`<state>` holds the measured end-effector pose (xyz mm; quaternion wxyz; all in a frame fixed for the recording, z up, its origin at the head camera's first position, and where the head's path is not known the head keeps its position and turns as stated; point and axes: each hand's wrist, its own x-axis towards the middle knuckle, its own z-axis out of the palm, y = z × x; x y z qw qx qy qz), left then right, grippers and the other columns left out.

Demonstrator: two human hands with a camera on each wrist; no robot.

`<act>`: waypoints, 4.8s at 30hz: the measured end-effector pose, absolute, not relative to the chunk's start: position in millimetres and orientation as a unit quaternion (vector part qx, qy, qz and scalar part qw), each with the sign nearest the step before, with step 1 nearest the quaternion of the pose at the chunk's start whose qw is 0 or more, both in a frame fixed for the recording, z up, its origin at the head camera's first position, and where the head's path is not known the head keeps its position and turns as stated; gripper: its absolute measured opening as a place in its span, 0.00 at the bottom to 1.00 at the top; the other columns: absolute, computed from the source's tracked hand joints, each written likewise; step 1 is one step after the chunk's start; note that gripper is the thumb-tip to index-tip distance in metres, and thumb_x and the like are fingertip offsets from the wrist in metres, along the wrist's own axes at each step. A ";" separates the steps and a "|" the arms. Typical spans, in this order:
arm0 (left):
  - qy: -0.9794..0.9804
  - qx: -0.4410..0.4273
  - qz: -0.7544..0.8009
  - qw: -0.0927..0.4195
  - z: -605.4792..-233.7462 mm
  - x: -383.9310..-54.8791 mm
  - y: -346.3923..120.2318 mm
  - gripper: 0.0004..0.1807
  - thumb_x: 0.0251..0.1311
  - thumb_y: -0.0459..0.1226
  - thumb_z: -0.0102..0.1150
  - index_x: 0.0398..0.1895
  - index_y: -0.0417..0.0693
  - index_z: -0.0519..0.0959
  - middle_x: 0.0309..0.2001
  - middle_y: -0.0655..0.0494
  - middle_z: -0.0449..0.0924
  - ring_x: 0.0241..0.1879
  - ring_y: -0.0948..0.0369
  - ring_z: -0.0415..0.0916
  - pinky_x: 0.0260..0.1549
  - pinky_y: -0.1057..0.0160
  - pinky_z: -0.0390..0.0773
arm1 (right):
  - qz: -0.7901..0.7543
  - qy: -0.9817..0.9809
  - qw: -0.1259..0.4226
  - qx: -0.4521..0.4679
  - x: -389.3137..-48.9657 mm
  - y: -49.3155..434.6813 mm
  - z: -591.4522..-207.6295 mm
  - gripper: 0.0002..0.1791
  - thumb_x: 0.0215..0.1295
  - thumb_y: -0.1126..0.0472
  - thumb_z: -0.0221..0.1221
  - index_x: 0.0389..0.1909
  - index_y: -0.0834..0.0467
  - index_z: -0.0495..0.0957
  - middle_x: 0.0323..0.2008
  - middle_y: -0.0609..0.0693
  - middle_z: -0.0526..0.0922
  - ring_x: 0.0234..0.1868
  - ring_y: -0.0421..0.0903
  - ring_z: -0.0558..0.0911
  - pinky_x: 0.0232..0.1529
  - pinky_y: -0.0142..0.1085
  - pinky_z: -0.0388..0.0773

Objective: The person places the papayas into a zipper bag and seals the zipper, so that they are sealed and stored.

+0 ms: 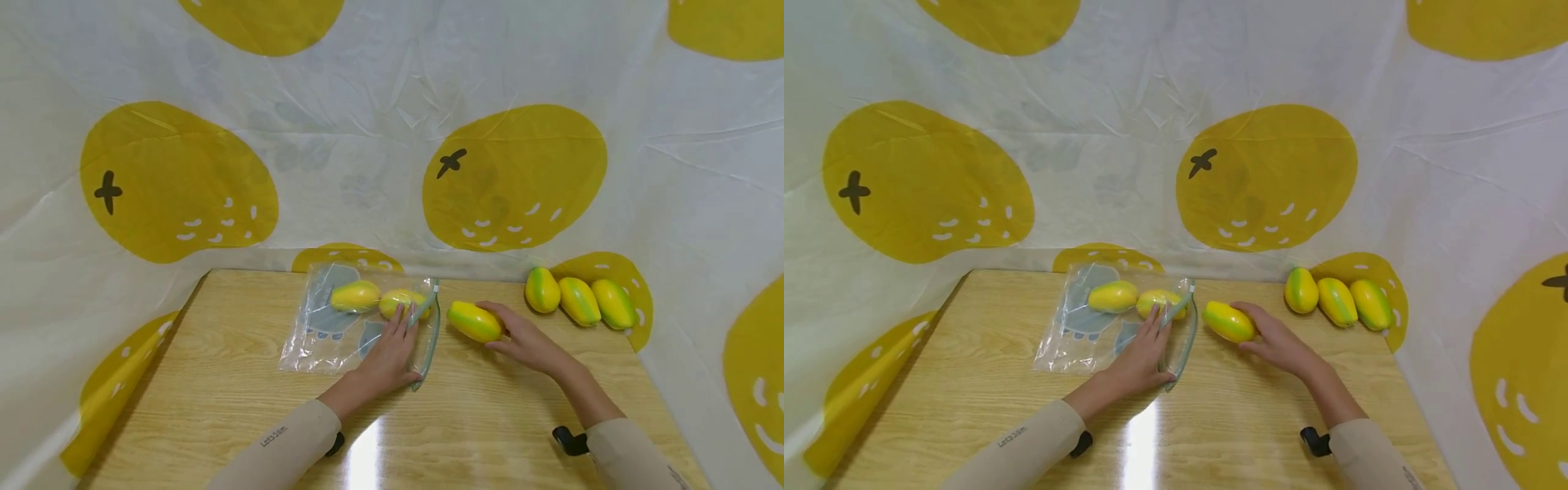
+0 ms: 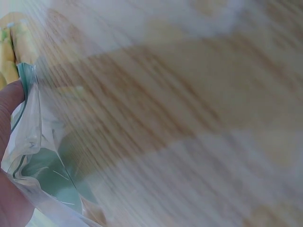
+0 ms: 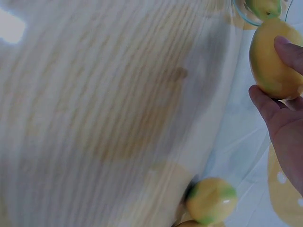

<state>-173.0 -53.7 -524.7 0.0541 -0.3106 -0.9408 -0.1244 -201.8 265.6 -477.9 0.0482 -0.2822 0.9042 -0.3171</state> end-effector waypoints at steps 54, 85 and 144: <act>-0.942 -0.314 -0.114 0.035 -523.1 -172.9 -51.1 0.67 0.49 0.58 0.78 0.82 0.37 0.50 0.84 0.39 0.31 0.83 0.40 0.34 0.72 0.39 0.65 | -0.347 0.897 0.047 -0.270 -234.5 185.6 -486.6 0.32 0.63 0.73 0.67 0.67 0.71 0.67 0.56 0.68 0.78 0.52 0.63 0.84 0.55 0.53 0.83; -0.944 -0.315 -0.090 0.041 -515.6 -169.8 -49.6 0.67 0.49 0.60 0.77 0.82 0.36 0.51 0.84 0.39 0.33 0.83 0.39 0.37 0.71 0.35 0.65 | -0.300 0.942 0.010 -0.152 -251.6 163.9 -488.1 0.37 0.67 0.53 0.69 0.68 0.69 0.66 0.63 0.68 0.74 0.62 0.63 0.77 0.60 0.56 0.79; -0.946 -0.304 -0.101 0.044 -521.2 -167.9 -51.1 0.65 0.49 0.59 0.78 0.80 0.35 0.54 0.84 0.39 0.34 0.83 0.40 0.38 0.72 0.37 0.64 | -0.225 0.971 -0.055 -0.051 -263.1 335.0 -490.2 0.39 0.68 0.57 0.65 0.68 0.80 0.63 0.65 0.82 0.63 0.65 0.79 0.64 0.66 0.70 0.63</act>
